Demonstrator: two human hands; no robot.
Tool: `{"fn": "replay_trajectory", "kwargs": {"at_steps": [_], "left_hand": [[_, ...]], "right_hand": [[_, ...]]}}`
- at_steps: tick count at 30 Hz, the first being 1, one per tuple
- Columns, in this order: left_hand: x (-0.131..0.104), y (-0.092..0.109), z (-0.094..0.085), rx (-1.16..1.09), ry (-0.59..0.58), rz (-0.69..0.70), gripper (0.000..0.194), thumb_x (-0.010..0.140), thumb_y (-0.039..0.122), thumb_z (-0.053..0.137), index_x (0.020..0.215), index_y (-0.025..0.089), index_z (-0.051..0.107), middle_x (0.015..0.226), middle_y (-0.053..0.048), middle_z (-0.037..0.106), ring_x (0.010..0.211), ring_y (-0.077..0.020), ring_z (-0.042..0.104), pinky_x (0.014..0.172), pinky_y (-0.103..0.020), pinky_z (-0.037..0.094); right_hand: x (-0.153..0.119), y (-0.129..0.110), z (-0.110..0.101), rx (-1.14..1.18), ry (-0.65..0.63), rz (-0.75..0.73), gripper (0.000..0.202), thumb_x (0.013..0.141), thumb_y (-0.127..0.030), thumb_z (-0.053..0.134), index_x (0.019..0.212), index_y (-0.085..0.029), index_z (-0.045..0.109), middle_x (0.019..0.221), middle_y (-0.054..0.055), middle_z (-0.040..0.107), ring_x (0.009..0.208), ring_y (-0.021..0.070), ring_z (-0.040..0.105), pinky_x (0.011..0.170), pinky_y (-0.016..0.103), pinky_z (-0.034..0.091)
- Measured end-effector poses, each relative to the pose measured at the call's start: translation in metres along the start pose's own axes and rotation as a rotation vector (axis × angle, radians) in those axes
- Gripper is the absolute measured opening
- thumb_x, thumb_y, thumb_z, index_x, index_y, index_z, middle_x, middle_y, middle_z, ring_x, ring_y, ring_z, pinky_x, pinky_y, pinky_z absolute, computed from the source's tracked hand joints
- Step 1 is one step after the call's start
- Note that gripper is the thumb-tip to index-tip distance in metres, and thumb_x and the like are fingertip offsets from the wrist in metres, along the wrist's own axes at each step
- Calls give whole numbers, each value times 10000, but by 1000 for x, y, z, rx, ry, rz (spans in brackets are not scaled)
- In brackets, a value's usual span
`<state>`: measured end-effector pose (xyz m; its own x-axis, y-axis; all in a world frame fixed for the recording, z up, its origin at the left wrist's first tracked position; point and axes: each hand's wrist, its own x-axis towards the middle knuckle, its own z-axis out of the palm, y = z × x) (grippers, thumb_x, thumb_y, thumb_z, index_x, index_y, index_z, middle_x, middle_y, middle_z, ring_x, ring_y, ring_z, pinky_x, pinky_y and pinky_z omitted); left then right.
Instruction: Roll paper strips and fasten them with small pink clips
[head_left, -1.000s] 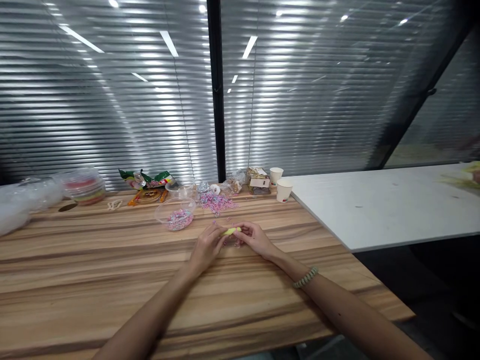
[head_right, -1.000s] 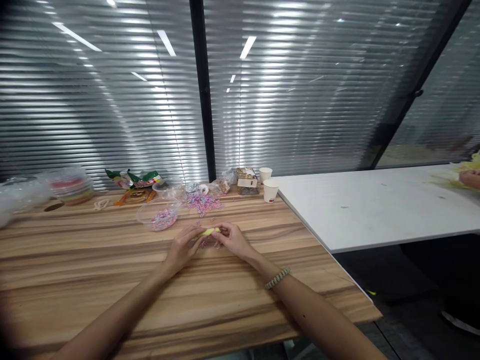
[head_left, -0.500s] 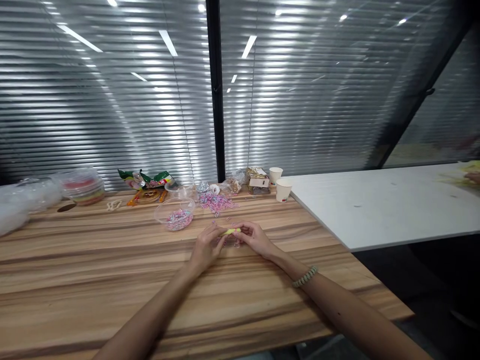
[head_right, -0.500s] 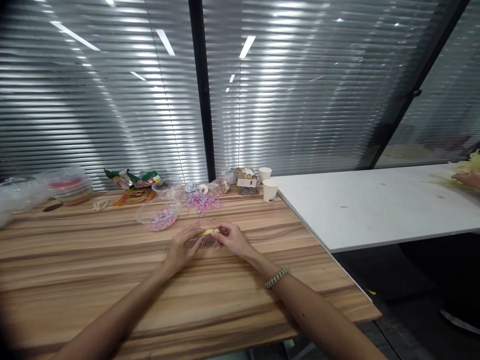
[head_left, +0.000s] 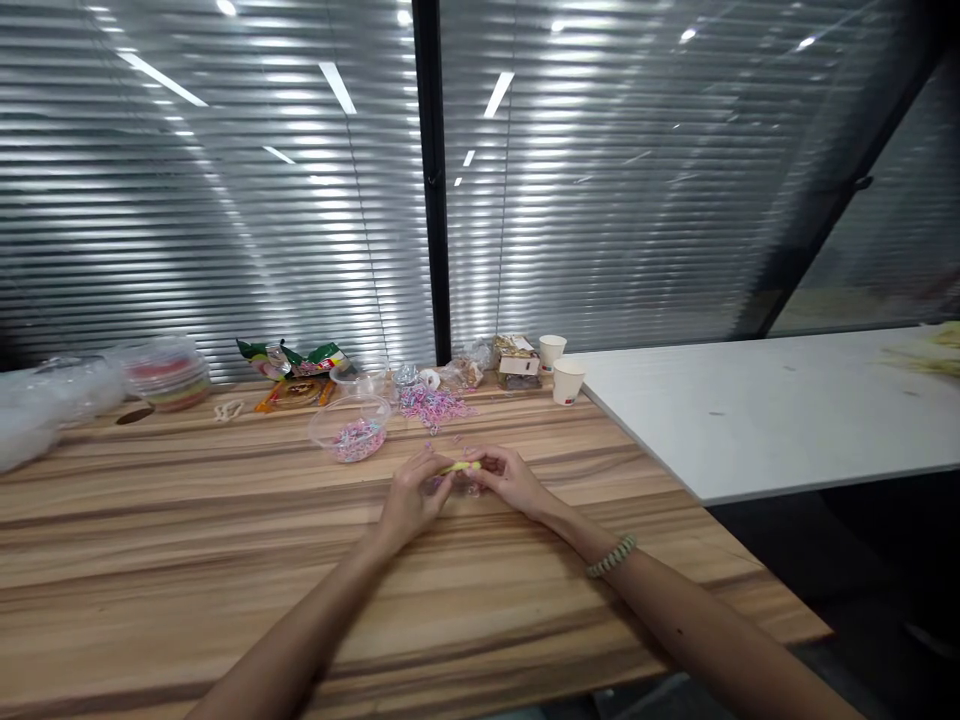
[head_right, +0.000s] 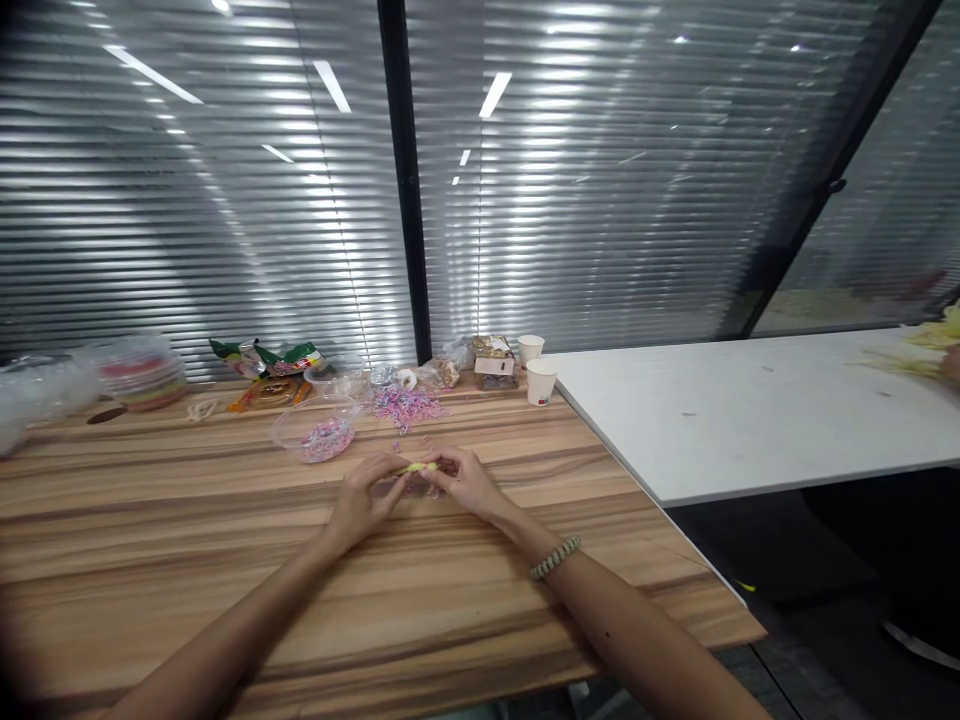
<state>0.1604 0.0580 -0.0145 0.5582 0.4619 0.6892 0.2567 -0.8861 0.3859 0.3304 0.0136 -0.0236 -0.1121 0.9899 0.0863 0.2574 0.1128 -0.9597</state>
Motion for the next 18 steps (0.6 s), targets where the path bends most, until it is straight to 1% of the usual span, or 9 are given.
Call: {"fn": "replay_trajectory", "kwargs": {"at_steps": [6,9,15,18], "left_hand": [[0,-1,2,0,-14,-15,138,776,206,489,880,174,573,824,-20,598,781,-101,530,751,-240,408],[-1,-5,3,19,-38,14,157,792,196,469,917,180,562,844,-20,595,791,-98,526,732,-232,406],[-1,-10,2,92,-58,99,184,809,193,440,949,170,557,851,-40,600,785,-111,529,720,-248,403],[-1,-8,2,93,-61,94,188,805,198,445,949,175,564,849,-41,604,784,-115,532,724,-252,405]], "right_hand": [[1,1,0,12,-6,-26,569,629,-519,406,992,-86,471,1007,76,515,636,-102,465,582,7,427],[3,5,0,28,-9,-45,575,632,-510,406,1008,-78,459,1002,77,516,635,-106,461,580,-1,422],[3,5,1,34,1,-15,593,621,-511,423,1025,-77,445,989,77,519,629,-104,461,571,6,422],[2,3,1,31,-2,-13,590,620,-520,420,1017,-85,450,992,73,520,637,-99,466,574,16,430]]}}
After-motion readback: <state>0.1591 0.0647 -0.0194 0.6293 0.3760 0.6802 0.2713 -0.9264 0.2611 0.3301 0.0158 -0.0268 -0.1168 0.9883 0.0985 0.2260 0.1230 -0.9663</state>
